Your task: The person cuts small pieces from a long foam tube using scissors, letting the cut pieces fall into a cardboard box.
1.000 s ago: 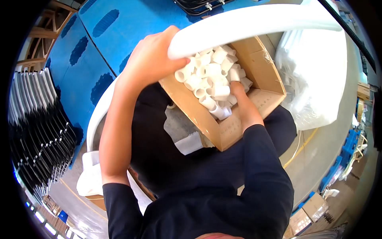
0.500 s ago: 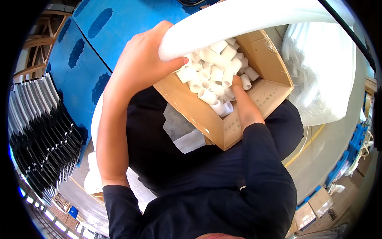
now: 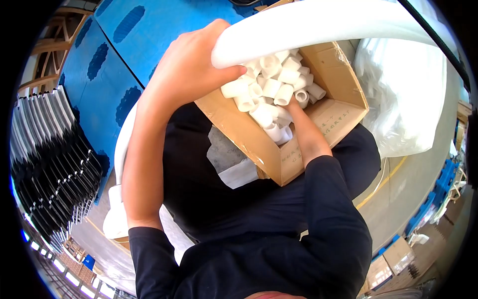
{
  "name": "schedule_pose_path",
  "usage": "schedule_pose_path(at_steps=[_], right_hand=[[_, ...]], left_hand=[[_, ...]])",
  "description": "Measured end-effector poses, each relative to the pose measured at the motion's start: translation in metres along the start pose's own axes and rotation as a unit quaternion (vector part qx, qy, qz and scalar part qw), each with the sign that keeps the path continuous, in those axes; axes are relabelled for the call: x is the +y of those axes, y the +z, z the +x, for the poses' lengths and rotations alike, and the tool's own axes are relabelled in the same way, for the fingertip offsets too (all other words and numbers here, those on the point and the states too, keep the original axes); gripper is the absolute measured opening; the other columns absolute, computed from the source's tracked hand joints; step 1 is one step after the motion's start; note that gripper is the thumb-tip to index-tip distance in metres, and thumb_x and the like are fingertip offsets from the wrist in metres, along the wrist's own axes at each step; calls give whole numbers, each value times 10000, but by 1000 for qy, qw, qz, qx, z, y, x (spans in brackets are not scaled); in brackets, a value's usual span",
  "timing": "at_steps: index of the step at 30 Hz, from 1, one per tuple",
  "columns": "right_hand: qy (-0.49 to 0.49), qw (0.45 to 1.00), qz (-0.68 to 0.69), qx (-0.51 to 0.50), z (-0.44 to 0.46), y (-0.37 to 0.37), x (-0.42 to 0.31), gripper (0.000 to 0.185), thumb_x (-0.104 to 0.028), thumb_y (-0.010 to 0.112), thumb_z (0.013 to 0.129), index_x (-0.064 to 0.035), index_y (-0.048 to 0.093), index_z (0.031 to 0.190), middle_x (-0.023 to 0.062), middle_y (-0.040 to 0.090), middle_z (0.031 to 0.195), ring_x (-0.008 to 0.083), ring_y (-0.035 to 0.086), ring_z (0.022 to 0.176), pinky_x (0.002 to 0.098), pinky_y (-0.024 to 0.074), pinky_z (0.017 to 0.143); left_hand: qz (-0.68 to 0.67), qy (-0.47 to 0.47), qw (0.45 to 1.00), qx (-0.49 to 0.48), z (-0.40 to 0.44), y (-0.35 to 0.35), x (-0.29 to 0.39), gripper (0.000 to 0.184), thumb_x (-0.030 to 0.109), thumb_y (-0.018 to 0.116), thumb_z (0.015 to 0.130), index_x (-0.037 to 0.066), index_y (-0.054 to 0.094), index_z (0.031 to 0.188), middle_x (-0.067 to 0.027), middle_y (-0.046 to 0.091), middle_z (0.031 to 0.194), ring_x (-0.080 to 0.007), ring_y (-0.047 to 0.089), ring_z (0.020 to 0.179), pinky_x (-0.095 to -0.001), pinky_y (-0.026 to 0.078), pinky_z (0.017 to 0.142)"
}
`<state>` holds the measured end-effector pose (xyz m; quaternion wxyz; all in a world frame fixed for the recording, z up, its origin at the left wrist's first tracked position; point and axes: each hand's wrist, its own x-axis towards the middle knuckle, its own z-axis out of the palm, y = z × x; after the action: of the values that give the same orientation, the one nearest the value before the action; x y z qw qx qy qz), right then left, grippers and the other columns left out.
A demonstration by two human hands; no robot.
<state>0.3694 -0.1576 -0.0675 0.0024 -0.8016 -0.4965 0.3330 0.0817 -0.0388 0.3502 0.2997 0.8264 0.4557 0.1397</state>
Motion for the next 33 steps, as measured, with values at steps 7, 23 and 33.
schedule_pose_path(at_steps=[7, 23, 33], right_hand=[[-78, 969, -201, -125, -8, -81, -36, 525, -438, 719, 647, -50, 718, 1000, 202, 687, 1037, 309, 663, 955, 371, 529, 850], [-105, 986, -24, -124, -177, -282, -84, 618, -606, 670, 792, -1, 634, 670, 63, 568, 566, 161, 590, 559, 315, 480, 564], [-200, 915, 351, -17, -235, -326, -75, 563, -538, 422, 980, -48, 570, 745, 80, 649, 790, 192, 648, 833, 296, 480, 703]], left_hand=[[-23, 2, 999, 24, -1, 1, -9, 452, 282, 763, 723, 29, 596, 1059, -173, 666, 904, -334, 647, 860, -378, 493, 774], [-73, 22, 990, 121, -24, 5, -21, 590, 371, 792, 670, 35, 613, 1120, -184, 687, 1003, -315, 659, 971, -370, 503, 845], [-339, 10, 940, -36, -21, -9, 2, 514, 225, 790, 671, -10, 635, 1101, -76, 660, 943, -153, 621, 867, -289, 502, 796]])
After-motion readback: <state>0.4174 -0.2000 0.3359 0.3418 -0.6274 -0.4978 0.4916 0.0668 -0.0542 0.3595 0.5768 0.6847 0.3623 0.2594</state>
